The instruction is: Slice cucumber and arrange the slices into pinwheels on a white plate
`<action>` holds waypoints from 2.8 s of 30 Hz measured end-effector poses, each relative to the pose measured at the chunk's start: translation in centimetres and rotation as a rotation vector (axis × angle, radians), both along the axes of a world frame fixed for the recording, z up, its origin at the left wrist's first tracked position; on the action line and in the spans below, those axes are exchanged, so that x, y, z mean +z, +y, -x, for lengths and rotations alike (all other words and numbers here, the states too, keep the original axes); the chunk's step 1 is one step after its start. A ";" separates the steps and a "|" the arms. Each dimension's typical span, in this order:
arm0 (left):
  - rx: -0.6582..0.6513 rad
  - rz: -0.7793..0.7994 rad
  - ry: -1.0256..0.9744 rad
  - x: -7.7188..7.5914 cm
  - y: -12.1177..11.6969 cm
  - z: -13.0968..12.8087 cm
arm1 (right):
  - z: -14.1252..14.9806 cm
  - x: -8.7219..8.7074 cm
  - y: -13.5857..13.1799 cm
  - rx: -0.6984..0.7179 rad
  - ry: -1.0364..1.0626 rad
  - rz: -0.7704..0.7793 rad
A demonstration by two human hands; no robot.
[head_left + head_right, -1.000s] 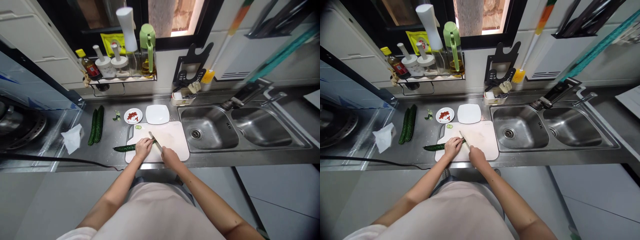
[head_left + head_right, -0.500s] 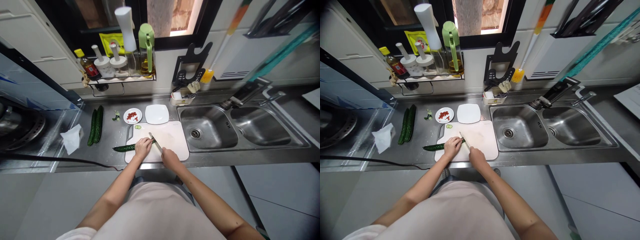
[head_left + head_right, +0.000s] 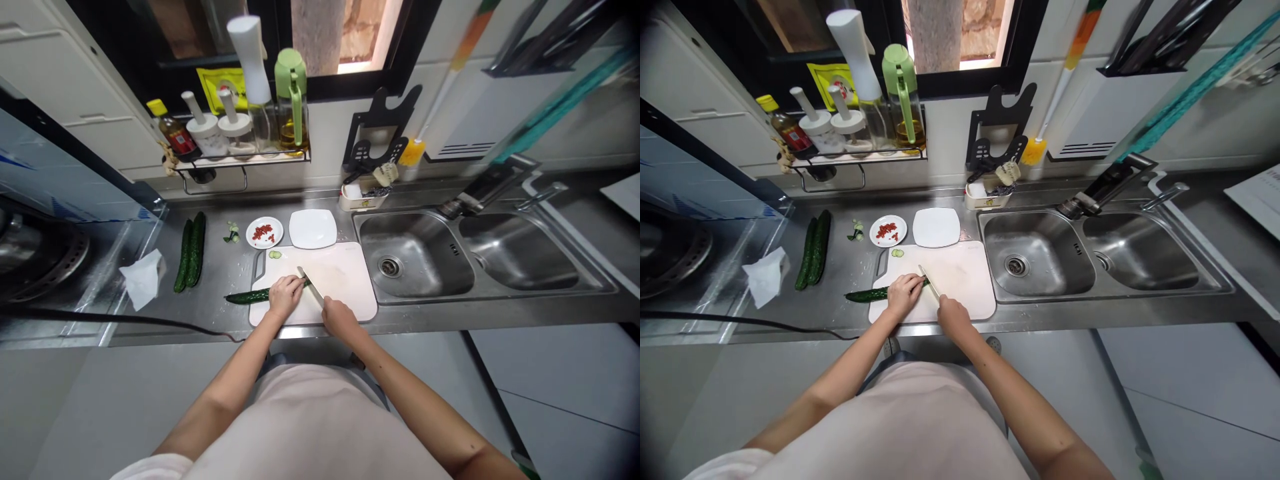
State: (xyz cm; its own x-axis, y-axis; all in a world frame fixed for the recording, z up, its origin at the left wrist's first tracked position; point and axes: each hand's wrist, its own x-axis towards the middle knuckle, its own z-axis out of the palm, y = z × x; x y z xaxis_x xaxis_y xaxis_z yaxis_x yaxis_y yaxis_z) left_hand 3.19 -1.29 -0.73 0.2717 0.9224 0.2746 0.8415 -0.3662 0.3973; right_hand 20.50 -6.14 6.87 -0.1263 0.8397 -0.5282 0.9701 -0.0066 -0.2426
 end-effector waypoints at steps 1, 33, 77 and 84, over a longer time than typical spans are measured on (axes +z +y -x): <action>0.001 0.001 -0.002 0.0 0.0 0.0 | -0.1 -0.1 -0.1 0.000 0.002 -0.006; 0.000 0.015 -0.006 -0.2 0.1 0.0 | 0.8 -0.8 1.1 0.006 0.009 -0.006; 0.027 0.025 -0.012 -0.3 -0.2 0.0 | 1.1 -1.5 -1.6 -0.054 -0.034 0.007; 0.030 0.018 -0.012 -0.3 -0.1 -0.1 | 1.0 -1.4 -2.1 -0.054 -0.033 0.019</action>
State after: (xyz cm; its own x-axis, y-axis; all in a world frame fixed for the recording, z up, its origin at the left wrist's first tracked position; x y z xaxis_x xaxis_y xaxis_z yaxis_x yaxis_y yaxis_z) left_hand 3.25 -1.42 -1.07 0.2411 0.9348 0.2609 0.8472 -0.3339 0.4133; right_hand 19.55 -8.28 5.43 -0.0634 0.8346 -0.5472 0.9757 -0.0633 -0.2096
